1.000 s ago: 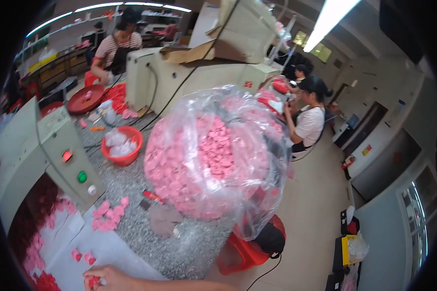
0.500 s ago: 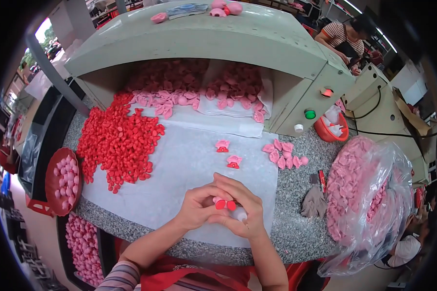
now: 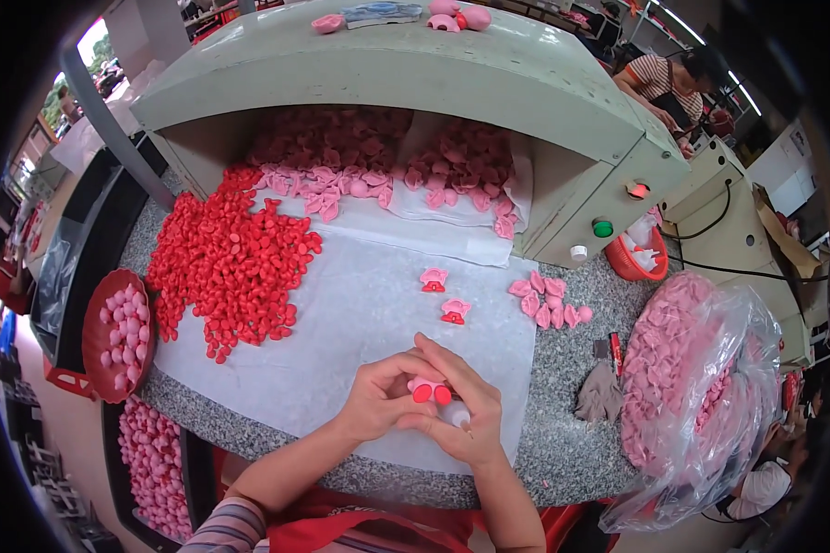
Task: Assembling small pink and red plastic toy components by hand at a factory workbench.
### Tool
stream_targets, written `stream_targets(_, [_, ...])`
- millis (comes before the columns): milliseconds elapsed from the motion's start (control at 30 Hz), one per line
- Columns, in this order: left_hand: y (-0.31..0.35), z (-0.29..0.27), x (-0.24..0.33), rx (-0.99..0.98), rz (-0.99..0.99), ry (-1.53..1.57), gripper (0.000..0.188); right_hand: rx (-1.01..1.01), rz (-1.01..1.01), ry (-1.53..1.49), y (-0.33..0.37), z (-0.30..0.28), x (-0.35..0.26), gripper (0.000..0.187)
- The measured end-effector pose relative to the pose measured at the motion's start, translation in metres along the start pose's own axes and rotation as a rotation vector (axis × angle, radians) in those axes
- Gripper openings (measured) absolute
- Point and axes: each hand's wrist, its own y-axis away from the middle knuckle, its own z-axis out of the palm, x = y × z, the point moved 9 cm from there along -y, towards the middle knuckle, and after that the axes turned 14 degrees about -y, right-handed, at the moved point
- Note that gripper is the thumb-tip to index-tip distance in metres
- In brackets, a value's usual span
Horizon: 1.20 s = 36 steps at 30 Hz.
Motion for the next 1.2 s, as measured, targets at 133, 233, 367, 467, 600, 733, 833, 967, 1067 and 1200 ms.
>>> stream_targets(133, [0.003, -0.003, -0.003, 0.02, -0.004, -0.017, 0.025, 0.014, -0.038, 0.019, 0.001, 0.0, -0.001, 0.065])
stream_targets(233, [0.004, -0.004, -0.004, 0.029, 0.011, -0.033, 0.023, 0.024, -0.047, -0.002, 0.003, -0.001, 0.0, 0.063])
stream_targets(367, [0.004, -0.006, -0.005, 0.025, 0.027, -0.043, 0.024, 0.051, 0.009, -0.019, 0.003, 0.002, 0.004, 0.064])
stream_targets(467, [0.001, -0.007, -0.007, 0.048, 0.027, -0.037, 0.025, 0.075, 0.15, -0.24, 0.004, -0.002, 0.014, 0.061])
stream_targets(600, [0.0, 0.001, -0.004, -0.011, -0.055, 0.117, 0.035, 0.198, 0.418, -0.586, 0.013, -0.003, 0.03, 0.056])
stream_targets(733, [-0.002, 0.003, 0.006, 0.034, 0.007, -0.057, 0.037, 0.232, 0.367, -0.648, 0.013, -0.013, 0.037, 0.055])
stream_targets(833, [-0.001, -0.001, 0.017, 0.048, 0.126, -0.24, 0.035, 0.191, 0.432, -0.624, 0.014, -0.009, 0.033, 0.055])
stream_targets(967, [0.002, -0.003, 0.017, 0.081, 0.129, -0.396, 0.035, 0.175, 0.468, -0.59, 0.014, -0.006, 0.032, 0.047])
stream_targets(1067, [0.001, 0.002, 0.018, 0.07, 0.108, -0.347, 0.038, 0.165, 0.439, -0.57, 0.014, -0.01, 0.028, 0.043])
stream_targets(1200, [0.004, 0.002, 0.02, 0.087, 0.189, -0.35, 0.038, 0.108, 0.316, -0.462, 0.012, -0.011, 0.025, 0.043])
